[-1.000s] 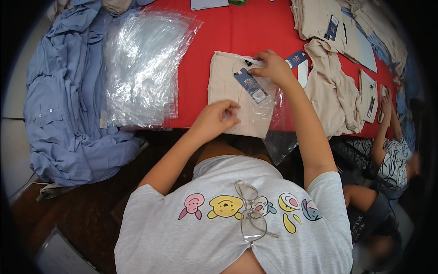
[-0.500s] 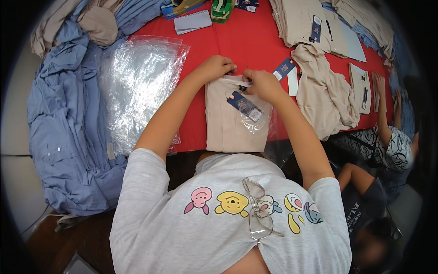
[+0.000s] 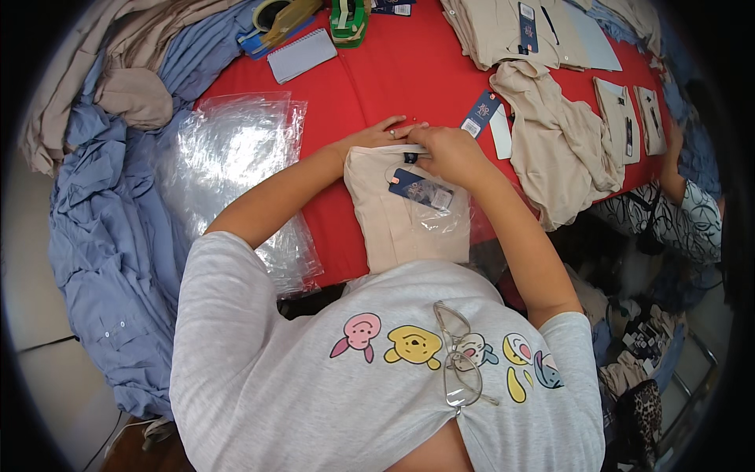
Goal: The person folds and bags a light-colored shirt on a red table, then places the bagged shirt onto a pile of other packed items.
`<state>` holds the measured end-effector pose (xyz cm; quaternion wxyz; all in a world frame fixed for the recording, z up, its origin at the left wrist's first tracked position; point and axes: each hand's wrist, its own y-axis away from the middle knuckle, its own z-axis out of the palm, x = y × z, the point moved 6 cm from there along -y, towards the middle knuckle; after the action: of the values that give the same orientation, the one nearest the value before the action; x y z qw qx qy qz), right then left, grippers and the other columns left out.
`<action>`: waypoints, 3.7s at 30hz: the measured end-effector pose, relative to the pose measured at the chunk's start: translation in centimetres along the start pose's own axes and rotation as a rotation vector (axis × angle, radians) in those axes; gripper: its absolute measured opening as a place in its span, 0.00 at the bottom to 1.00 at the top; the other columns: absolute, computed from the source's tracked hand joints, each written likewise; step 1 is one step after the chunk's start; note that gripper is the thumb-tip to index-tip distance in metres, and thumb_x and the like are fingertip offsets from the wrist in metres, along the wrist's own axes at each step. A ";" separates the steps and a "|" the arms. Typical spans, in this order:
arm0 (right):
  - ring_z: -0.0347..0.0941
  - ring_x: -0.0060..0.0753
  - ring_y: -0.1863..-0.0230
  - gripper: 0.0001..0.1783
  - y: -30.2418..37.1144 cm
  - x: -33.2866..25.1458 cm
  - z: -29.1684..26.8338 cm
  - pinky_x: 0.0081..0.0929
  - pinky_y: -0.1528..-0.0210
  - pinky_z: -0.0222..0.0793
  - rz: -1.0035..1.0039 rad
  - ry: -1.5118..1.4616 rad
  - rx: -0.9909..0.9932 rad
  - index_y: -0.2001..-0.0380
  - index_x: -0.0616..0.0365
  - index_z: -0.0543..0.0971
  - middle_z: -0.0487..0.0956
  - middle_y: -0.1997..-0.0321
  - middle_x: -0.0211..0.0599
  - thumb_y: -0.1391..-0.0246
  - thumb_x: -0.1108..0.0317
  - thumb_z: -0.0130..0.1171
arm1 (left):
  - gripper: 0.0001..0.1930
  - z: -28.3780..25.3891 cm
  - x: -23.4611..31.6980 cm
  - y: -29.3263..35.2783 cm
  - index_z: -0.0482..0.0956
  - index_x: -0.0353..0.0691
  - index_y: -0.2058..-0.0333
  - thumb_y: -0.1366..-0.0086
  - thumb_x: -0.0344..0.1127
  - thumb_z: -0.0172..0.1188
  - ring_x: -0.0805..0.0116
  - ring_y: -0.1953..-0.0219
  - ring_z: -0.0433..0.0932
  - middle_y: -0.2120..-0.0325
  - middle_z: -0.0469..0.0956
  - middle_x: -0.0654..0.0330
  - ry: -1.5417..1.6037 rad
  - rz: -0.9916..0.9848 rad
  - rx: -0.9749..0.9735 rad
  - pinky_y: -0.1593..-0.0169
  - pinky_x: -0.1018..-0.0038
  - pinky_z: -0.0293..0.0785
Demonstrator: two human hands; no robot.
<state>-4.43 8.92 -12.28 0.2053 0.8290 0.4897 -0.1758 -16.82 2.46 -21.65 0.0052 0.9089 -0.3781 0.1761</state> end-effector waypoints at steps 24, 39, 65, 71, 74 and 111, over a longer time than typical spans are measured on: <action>0.85 0.50 0.60 0.12 2.2 -1.1 -0.8 0.49 0.56 0.80 -0.109 0.047 0.052 0.60 0.51 0.87 0.86 0.63 0.40 0.50 0.69 0.66 | 0.13 -4.0 0.6 -1.9 0.85 0.38 0.56 0.35 0.39 0.66 0.53 0.52 0.83 0.58 0.83 0.54 0.183 -0.334 0.178 0.48 0.61 0.80; 0.85 0.50 0.57 0.14 -0.2 -0.4 1.5 0.48 0.56 0.80 -0.056 0.220 -0.088 0.53 0.53 0.84 0.86 0.61 0.41 0.44 0.68 0.63 | 0.17 -3.0 -3.7 -0.2 0.77 0.39 0.51 0.36 0.26 0.72 0.74 0.57 0.81 0.58 0.82 0.61 0.899 -0.643 0.159 0.55 0.75 0.79; 0.77 0.24 0.72 0.15 29.5 9.7 4.2 0.28 0.65 0.73 0.670 -0.520 -0.172 0.60 0.62 0.88 0.83 0.74 0.36 0.48 0.63 0.71 | 0.26 -0.5 4.0 -3.6 0.85 0.45 0.42 0.34 0.51 0.70 0.55 0.42 0.76 0.50 0.81 0.57 0.213 -0.852 0.463 0.33 0.56 0.68; 0.73 0.16 0.67 0.13 25.8 7.6 10.2 0.19 0.64 0.70 0.471 -0.905 0.096 0.53 0.63 0.86 0.83 0.67 0.30 0.39 0.69 0.71 | 0.18 -2.9 5.2 -2.5 0.85 0.40 0.47 0.32 0.42 0.69 0.55 0.46 0.79 0.51 0.82 0.56 0.162 -0.833 0.728 0.37 0.59 0.72; 0.72 0.14 0.66 0.14 25.4 6.8 12.1 0.17 0.62 0.68 0.474 -1.105 0.007 0.51 0.64 0.85 0.81 0.66 0.25 0.37 0.70 0.71 | 0.19 -4.3 9.6 2.3 0.83 0.37 0.46 0.31 0.41 0.69 0.56 0.45 0.80 0.50 0.82 0.53 0.190 -1.016 0.982 0.38 0.60 0.73; 0.63 0.12 0.73 0.23 29.9 6.8 13.5 0.18 0.70 0.59 0.718 -1.498 0.165 0.41 0.50 0.75 0.79 0.57 0.25 0.37 0.61 0.66 | 0.46 5.4 18.8 -0.7 0.66 0.72 0.24 0.38 0.79 0.59 0.36 0.18 0.41 0.18 0.47 0.50 -0.165 -0.966 0.421 0.24 0.28 0.31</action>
<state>23.92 -6.02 -22.08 0.4588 0.6107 -0.0849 -0.6398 -2.35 -10.71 -20.52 -0.1263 0.9717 0.1276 0.1538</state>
